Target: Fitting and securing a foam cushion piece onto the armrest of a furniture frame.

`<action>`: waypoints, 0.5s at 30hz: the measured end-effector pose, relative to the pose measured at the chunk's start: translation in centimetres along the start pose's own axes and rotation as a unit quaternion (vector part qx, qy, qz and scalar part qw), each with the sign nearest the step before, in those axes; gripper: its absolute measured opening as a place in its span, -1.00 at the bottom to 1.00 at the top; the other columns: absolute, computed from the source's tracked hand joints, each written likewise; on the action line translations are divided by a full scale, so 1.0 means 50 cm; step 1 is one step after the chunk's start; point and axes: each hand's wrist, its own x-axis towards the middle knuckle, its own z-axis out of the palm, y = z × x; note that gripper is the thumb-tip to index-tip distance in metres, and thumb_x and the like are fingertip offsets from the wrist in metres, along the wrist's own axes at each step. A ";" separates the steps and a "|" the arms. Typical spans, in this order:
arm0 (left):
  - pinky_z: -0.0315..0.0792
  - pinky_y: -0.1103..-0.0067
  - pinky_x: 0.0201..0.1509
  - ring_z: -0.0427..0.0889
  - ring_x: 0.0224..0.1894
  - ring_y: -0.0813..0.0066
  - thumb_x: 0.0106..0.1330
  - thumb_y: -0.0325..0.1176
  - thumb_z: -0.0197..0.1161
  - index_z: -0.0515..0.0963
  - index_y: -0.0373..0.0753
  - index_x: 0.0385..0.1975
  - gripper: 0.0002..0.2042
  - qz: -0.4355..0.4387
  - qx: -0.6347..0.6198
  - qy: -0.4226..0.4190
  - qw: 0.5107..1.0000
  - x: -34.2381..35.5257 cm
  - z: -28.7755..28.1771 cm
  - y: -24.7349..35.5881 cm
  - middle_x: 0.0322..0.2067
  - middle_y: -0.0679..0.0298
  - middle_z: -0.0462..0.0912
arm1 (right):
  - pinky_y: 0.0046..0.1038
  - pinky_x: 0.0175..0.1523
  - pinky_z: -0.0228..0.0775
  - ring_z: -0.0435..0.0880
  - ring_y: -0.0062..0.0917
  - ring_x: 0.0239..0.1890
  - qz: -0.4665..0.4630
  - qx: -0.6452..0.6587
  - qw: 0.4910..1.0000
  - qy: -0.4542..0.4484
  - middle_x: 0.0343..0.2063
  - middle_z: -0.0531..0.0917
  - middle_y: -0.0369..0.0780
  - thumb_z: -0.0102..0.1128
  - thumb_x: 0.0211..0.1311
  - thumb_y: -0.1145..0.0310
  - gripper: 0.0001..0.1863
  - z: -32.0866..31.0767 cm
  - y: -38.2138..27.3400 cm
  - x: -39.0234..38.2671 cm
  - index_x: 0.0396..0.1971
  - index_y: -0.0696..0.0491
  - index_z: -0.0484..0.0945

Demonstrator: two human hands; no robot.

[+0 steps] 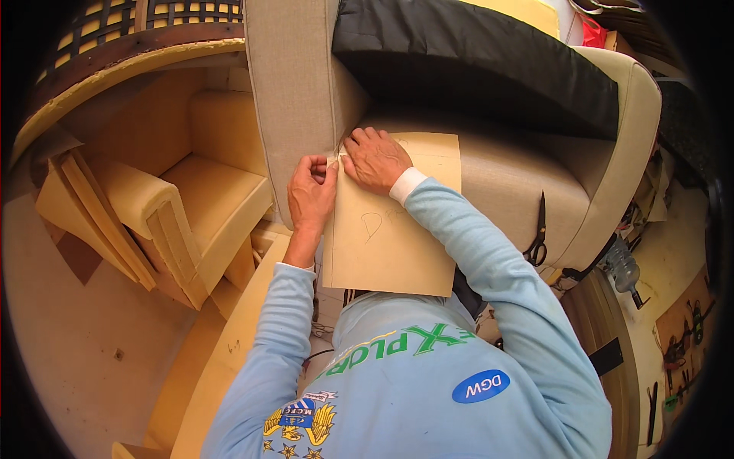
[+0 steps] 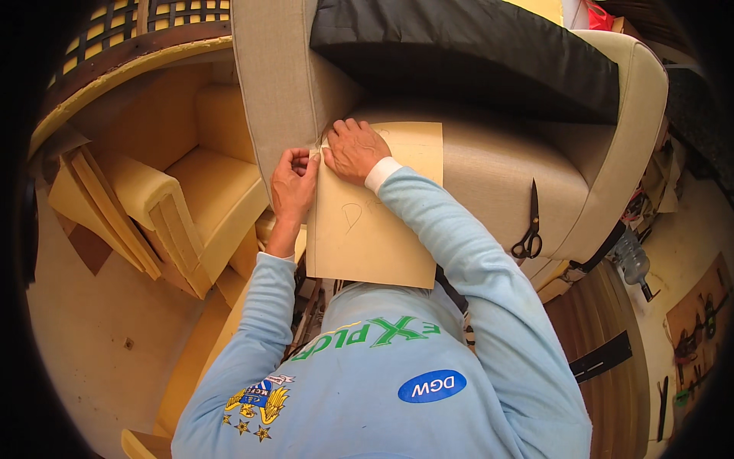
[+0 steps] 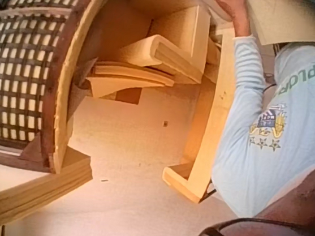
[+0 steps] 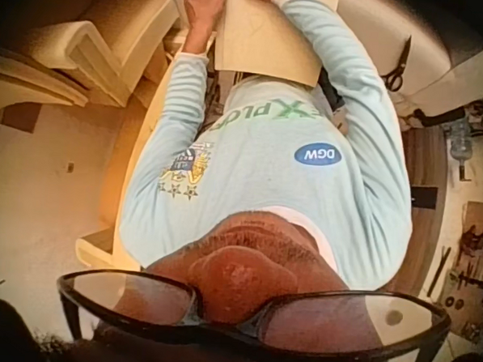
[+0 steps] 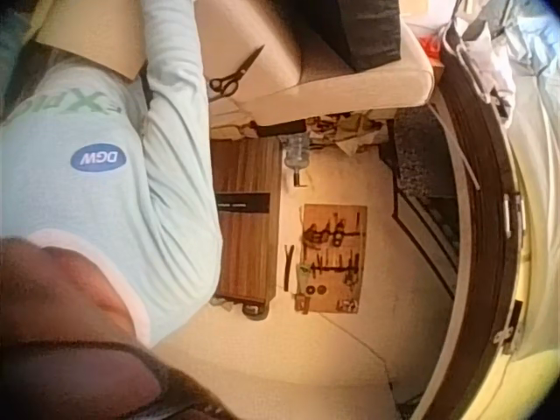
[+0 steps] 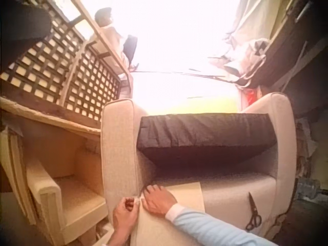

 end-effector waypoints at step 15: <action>0.53 0.47 -0.27 0.64 -0.42 0.37 0.26 -0.38 0.33 0.67 -0.23 -0.22 -0.85 0.111 0.047 0.014 0.993 0.017 -0.001 0.010 -0.37 0.20 0.62 | -0.29 0.07 0.33 0.51 -0.33 -0.06 0.006 -0.014 1.000 0.000 -0.18 0.54 -0.16 -0.02 0.34 0.11 -0.61 0.001 0.000 -0.001 -0.10 0.10 0.58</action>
